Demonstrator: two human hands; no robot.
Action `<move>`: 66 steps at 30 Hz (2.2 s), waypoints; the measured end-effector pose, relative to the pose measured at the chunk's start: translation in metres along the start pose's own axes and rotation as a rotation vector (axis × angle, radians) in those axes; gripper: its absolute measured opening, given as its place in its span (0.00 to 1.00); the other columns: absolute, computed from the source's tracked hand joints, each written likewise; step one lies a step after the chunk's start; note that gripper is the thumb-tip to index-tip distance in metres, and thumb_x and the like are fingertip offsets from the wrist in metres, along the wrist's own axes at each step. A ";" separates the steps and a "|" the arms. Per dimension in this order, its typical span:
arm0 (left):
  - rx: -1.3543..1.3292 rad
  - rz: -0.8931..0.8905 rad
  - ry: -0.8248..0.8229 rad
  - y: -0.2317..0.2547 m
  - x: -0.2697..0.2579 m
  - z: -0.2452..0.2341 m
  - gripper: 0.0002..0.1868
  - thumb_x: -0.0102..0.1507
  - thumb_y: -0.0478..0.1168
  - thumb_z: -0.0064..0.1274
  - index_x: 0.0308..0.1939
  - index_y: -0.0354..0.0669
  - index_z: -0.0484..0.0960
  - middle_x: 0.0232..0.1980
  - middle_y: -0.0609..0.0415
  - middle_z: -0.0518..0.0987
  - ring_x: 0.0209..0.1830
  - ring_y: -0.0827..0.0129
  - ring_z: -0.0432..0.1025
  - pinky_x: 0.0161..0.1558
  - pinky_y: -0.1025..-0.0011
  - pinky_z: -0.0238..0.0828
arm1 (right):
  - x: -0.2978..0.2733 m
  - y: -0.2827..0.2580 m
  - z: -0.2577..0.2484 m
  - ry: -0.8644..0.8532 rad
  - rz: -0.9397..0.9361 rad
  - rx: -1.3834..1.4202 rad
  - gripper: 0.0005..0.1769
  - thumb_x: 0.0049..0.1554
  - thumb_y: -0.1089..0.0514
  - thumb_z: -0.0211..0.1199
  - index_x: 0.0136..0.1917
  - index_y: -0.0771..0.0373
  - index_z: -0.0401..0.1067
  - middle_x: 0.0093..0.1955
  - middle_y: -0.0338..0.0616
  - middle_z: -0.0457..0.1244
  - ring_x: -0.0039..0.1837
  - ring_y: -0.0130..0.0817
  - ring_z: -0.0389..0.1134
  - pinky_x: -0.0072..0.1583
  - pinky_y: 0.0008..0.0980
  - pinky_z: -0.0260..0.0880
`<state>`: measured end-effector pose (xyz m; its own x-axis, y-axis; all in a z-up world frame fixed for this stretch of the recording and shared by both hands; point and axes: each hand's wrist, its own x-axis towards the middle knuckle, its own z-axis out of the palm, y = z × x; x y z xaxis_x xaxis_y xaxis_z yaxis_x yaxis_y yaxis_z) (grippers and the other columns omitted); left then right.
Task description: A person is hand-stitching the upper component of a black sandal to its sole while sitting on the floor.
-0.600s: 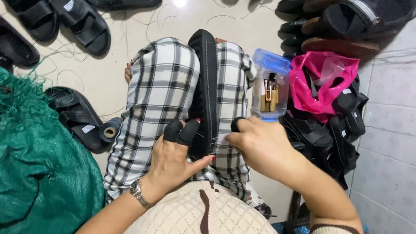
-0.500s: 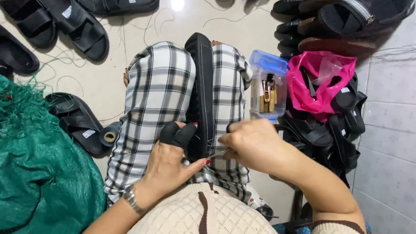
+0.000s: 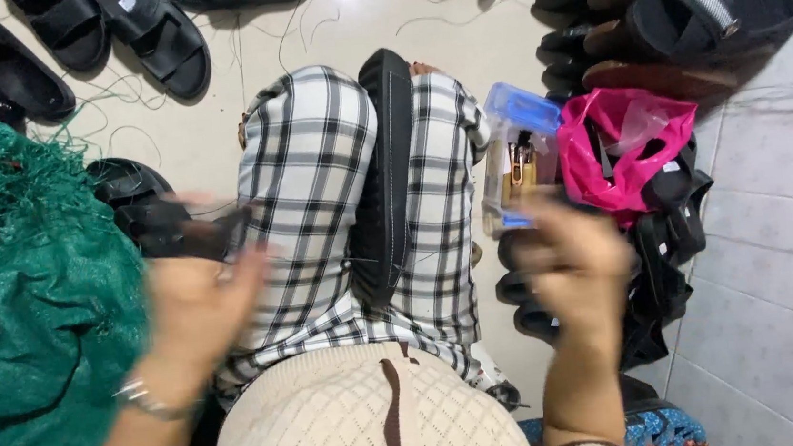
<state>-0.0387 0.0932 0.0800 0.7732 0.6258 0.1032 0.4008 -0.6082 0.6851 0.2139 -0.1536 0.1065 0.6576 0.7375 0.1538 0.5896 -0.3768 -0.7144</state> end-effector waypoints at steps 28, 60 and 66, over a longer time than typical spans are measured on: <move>-0.954 -0.500 -1.089 -0.116 -0.061 0.014 0.38 0.59 0.32 0.56 0.74 0.52 0.68 0.26 0.64 0.73 0.21 0.76 0.62 0.22 0.77 0.58 | 0.002 0.060 0.030 -0.062 0.367 -0.065 0.32 0.55 0.57 0.69 0.70 0.58 0.65 0.43 0.43 0.58 0.39 0.32 0.63 0.37 0.29 0.63; 0.268 0.512 -0.082 -0.013 0.010 0.103 0.56 0.44 0.84 0.45 0.66 0.53 0.77 0.80 0.55 0.60 0.82 0.42 0.36 0.74 0.35 0.16 | 0.010 -0.020 0.036 -0.698 -0.443 -0.466 0.29 0.51 0.59 0.61 0.66 0.45 0.74 0.26 0.41 0.61 0.27 0.35 0.66 0.31 0.30 0.67; 0.278 0.536 -0.044 -0.024 0.011 0.112 0.55 0.44 0.84 0.43 0.65 0.53 0.78 0.80 0.59 0.61 0.83 0.44 0.38 0.75 0.36 0.17 | 0.013 -0.022 0.052 -0.651 -0.392 -0.408 0.17 0.54 0.58 0.62 0.57 0.48 0.80 0.24 0.41 0.62 0.24 0.32 0.64 0.28 0.28 0.64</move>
<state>0.0153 0.0592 -0.0160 0.9199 0.1800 0.3483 0.0587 -0.9416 0.3316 0.1852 -0.1072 0.0887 0.0446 0.9839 -0.1728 0.9222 -0.1071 -0.3717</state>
